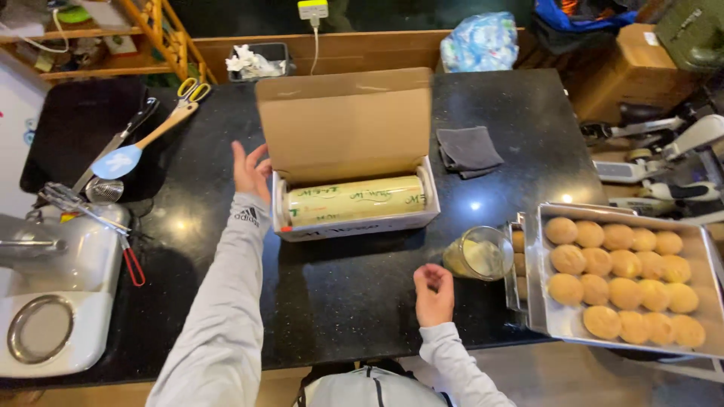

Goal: Wrapping trays of small buns or cream puffs with plastic wrap and cleaning the work surface.

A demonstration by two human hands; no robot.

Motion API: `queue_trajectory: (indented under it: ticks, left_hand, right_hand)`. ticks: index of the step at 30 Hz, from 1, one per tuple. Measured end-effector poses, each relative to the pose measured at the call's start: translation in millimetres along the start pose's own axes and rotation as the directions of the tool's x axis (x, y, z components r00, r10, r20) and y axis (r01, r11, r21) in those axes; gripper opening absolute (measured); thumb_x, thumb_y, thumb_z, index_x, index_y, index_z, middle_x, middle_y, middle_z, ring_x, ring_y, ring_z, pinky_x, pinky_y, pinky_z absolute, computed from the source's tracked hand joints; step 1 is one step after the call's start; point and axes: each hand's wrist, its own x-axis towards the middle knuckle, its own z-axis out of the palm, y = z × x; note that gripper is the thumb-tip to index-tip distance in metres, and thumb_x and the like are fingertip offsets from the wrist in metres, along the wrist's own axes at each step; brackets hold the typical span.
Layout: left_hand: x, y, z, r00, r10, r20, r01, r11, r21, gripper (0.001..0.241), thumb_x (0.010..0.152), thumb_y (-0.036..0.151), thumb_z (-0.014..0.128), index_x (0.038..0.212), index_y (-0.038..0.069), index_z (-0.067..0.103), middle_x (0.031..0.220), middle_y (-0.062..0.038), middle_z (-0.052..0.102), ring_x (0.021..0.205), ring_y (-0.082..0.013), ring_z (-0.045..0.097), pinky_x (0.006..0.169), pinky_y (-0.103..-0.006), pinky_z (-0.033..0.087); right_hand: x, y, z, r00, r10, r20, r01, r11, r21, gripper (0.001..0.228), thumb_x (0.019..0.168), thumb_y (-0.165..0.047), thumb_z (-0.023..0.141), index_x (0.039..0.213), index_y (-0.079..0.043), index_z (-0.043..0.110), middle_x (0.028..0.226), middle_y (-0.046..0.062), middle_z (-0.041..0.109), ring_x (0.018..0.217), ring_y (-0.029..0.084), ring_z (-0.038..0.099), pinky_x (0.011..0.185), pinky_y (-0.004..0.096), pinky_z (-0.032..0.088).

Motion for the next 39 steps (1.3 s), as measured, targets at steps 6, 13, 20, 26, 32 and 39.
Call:
queue_trajectory:
  ticks: [6,13,20,26,32,39]
  left_hand:
    - [-85.1,-13.6,-17.6,0.980,0.201,-0.009,-0.186,0.922,0.339,0.087,0.087,0.070,0.058,0.142,0.002,0.060,0.123,-0.003,0.072,0.116,-0.0154,0.063,0.088,-0.0341,0.044]
    - [-110.1,-58.7,-32.0,0.993,-0.076,-0.096,0.112,0.878,0.466,0.074,0.067,0.041,0.091,0.121,-0.002,0.064,0.110,-0.016,0.074,0.095,-0.0230,0.071,0.087,-0.0359,0.056]
    - [-50.0,-92.0,-189.0,0.847,0.215,-0.486,0.004,0.912,0.410,0.047,0.070,0.030,0.097,0.093,-0.004,0.073,0.094,-0.012,0.074,0.079,-0.0210,0.067,0.071,-0.0366,0.055]
    - [-137.0,3.6,-129.7,0.782,0.210,-0.587,-0.368,0.916,-0.162,0.049,0.084,0.027,0.088,0.118,-0.006,0.073,0.110,-0.014,0.080,0.093,-0.0278,0.080,0.076,-0.0460,0.069]
    - [-120.4,-18.7,-132.1,0.677,0.346,-0.650,-0.485,0.873,-0.041,0.055,0.086,0.042,0.086,0.116,0.000,0.067,0.108,-0.014,0.078,0.080,-0.0220,0.079,0.049,-0.0360,0.060]
    - [-149.9,3.8,-98.8,0.732,0.197,-0.652,-0.355,0.927,-0.119,0.054,0.086,0.035,0.084,0.118,-0.004,0.063,0.100,-0.016,0.078,0.067,-0.0212,0.070,0.043,-0.0323,0.036]
  right_hand:
    - [10.0,-123.4,14.9,0.987,-0.137,0.087,0.112,0.962,0.250,0.055,0.107,-0.047,0.046,0.143,-0.006,0.044,0.145,0.010,0.055,0.131,0.024,0.055,0.104,0.040,0.050]
    - [65.7,-85.3,78.0,0.940,0.293,0.178,-0.329,0.915,0.232,0.070,0.098,-0.056,0.046,0.155,-0.025,0.023,0.146,0.011,0.046,0.127,0.034,0.056,0.096,0.051,0.050]
    - [56.2,-71.3,89.8,0.702,0.295,0.648,-0.374,0.927,-0.017,0.052,0.099,-0.045,0.059,0.138,-0.011,0.056,0.130,0.008,0.067,0.107,0.020,0.069,0.086,0.037,0.057]
    - [-6.2,-29.6,15.1,0.628,0.452,0.633,-0.393,0.887,-0.244,0.035,0.097,-0.030,0.067,0.126,-0.010,0.067,0.109,0.004,0.077,0.084,0.013,0.072,0.071,0.028,0.057]
    - [-20.0,10.3,-76.6,0.831,0.473,0.294,-0.440,0.881,-0.173,0.030,0.092,-0.026,0.070,0.117,-0.010,0.069,0.100,0.007,0.078,0.073,0.016,0.072,0.062,0.031,0.058]
    - [-8.9,11.2,-96.1,0.934,0.288,0.210,-0.260,0.954,-0.152,0.026,0.091,-0.022,0.073,0.113,-0.007,0.070,0.095,0.007,0.076,0.071,0.015,0.069,0.063,0.030,0.058]
